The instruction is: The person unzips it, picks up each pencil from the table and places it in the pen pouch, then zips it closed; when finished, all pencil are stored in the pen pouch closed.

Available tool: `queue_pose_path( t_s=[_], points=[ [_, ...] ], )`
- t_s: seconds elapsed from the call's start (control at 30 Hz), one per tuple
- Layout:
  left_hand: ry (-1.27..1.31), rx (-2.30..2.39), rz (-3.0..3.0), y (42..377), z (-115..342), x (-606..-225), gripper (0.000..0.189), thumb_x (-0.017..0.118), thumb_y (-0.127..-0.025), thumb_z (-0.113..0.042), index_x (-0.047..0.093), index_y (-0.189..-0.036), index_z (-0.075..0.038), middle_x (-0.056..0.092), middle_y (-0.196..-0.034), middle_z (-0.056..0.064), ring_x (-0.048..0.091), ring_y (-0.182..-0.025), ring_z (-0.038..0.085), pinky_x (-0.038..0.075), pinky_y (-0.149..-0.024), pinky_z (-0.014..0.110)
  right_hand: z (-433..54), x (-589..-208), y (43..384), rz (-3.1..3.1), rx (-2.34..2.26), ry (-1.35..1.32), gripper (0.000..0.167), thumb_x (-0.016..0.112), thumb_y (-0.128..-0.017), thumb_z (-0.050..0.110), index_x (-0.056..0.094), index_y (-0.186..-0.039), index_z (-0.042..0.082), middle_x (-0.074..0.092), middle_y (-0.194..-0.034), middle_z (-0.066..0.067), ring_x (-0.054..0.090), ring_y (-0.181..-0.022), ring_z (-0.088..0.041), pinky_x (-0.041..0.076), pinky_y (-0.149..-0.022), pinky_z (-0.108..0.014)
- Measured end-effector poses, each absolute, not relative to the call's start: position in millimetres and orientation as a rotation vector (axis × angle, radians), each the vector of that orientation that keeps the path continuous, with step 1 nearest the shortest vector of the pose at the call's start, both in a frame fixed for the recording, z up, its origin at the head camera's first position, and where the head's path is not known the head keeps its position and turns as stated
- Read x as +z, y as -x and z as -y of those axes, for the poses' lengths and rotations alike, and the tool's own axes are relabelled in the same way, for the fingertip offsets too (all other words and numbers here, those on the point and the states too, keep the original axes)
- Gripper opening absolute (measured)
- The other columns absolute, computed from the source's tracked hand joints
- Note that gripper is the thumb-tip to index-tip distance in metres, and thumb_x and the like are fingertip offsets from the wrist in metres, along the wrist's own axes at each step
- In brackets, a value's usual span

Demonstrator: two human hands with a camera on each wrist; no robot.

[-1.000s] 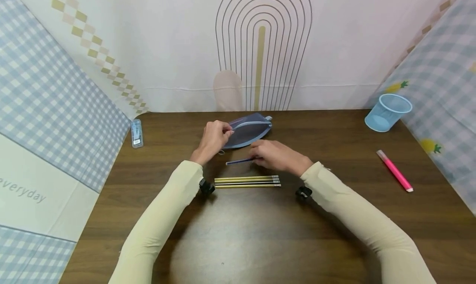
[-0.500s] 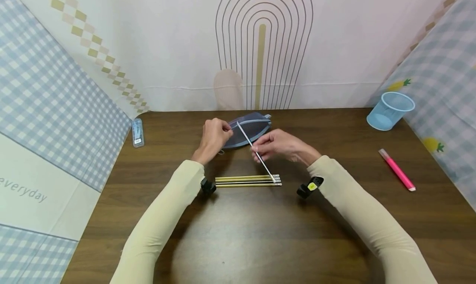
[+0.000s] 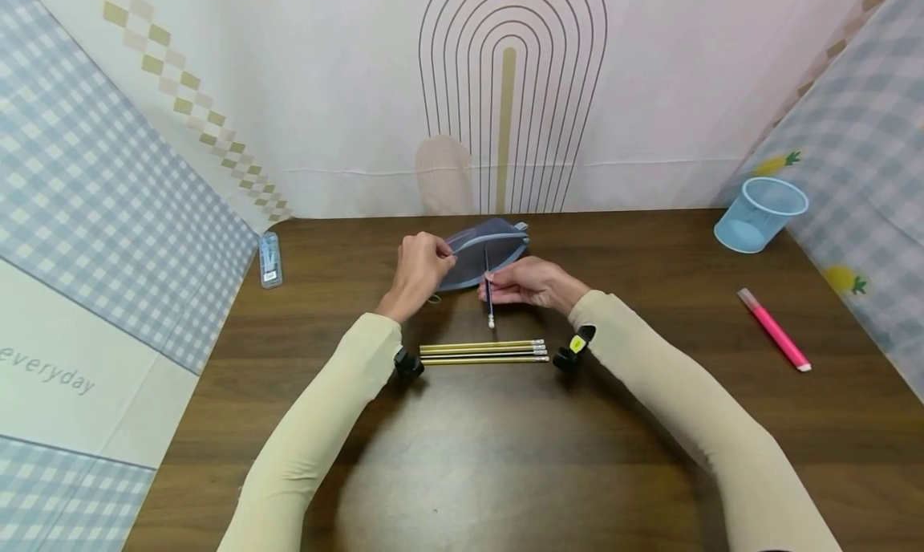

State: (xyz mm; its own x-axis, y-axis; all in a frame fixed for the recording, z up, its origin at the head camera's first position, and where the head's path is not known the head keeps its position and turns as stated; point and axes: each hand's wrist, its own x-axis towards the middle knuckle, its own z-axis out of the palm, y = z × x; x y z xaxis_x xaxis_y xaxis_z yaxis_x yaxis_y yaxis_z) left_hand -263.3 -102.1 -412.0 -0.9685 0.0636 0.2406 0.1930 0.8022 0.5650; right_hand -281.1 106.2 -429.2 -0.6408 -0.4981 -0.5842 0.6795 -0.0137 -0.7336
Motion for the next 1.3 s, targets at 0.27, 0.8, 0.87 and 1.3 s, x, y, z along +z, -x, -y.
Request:
queue_pose_path(
  t_s=[0.27,0.8,0.87,1.3],
  points=[
    [0.187,-0.919,2.773,262,97,-412,0.008,0.077,-0.087,-0.013,0.081,-0.087,-0.007,0.079,-0.084,0.007,0.073,-0.078,0.021,0.058,-0.078,0.035,-91,-429,309,-1.305,-1.981,-0.369,0.019,0.048,-0.103,-0.003,0.064,-0.094,-0.005,0.075,-0.076,-0.020,0.077,-0.071,-0.025,0.062,-0.071,-0.030],
    [0.176,-0.922,2.794,259,90,-416,0.008,0.077,-0.087,-0.015,0.080,-0.085,-0.009,0.078,-0.082,0.004,0.072,-0.078,0.020,0.057,-0.076,0.034,-52,-443,324,-1.384,-2.163,-0.646,0.028,0.043,-0.100,-0.012,0.062,-0.121,-0.010,0.066,-0.056,-0.015,0.068,-0.051,-0.021,0.053,-0.100,-0.040],
    [0.181,-0.928,2.787,259,90,-416,0.008,0.077,-0.087,-0.015,0.080,-0.084,-0.008,0.078,-0.082,0.004,0.072,-0.078,0.020,0.057,-0.076,0.035,-51,-454,332,-1.321,-2.200,-0.647,0.036,0.047,-0.094,-0.018,0.060,-0.127,-0.012,0.071,-0.069,-0.024,0.074,-0.065,-0.025,0.057,-0.095,-0.040],
    [0.181,-0.930,2.774,262,98,-412,0.008,0.076,-0.087,-0.014,0.080,-0.088,-0.007,0.079,-0.085,0.006,0.073,-0.079,0.020,0.058,-0.075,0.034,-50,-434,312,-1.260,-2.228,-0.657,0.039,0.044,-0.101,-0.010,0.050,-0.139,-0.011,0.064,-0.128,-0.028,0.058,-0.131,-0.030,0.052,-0.103,-0.034]
  ],
)
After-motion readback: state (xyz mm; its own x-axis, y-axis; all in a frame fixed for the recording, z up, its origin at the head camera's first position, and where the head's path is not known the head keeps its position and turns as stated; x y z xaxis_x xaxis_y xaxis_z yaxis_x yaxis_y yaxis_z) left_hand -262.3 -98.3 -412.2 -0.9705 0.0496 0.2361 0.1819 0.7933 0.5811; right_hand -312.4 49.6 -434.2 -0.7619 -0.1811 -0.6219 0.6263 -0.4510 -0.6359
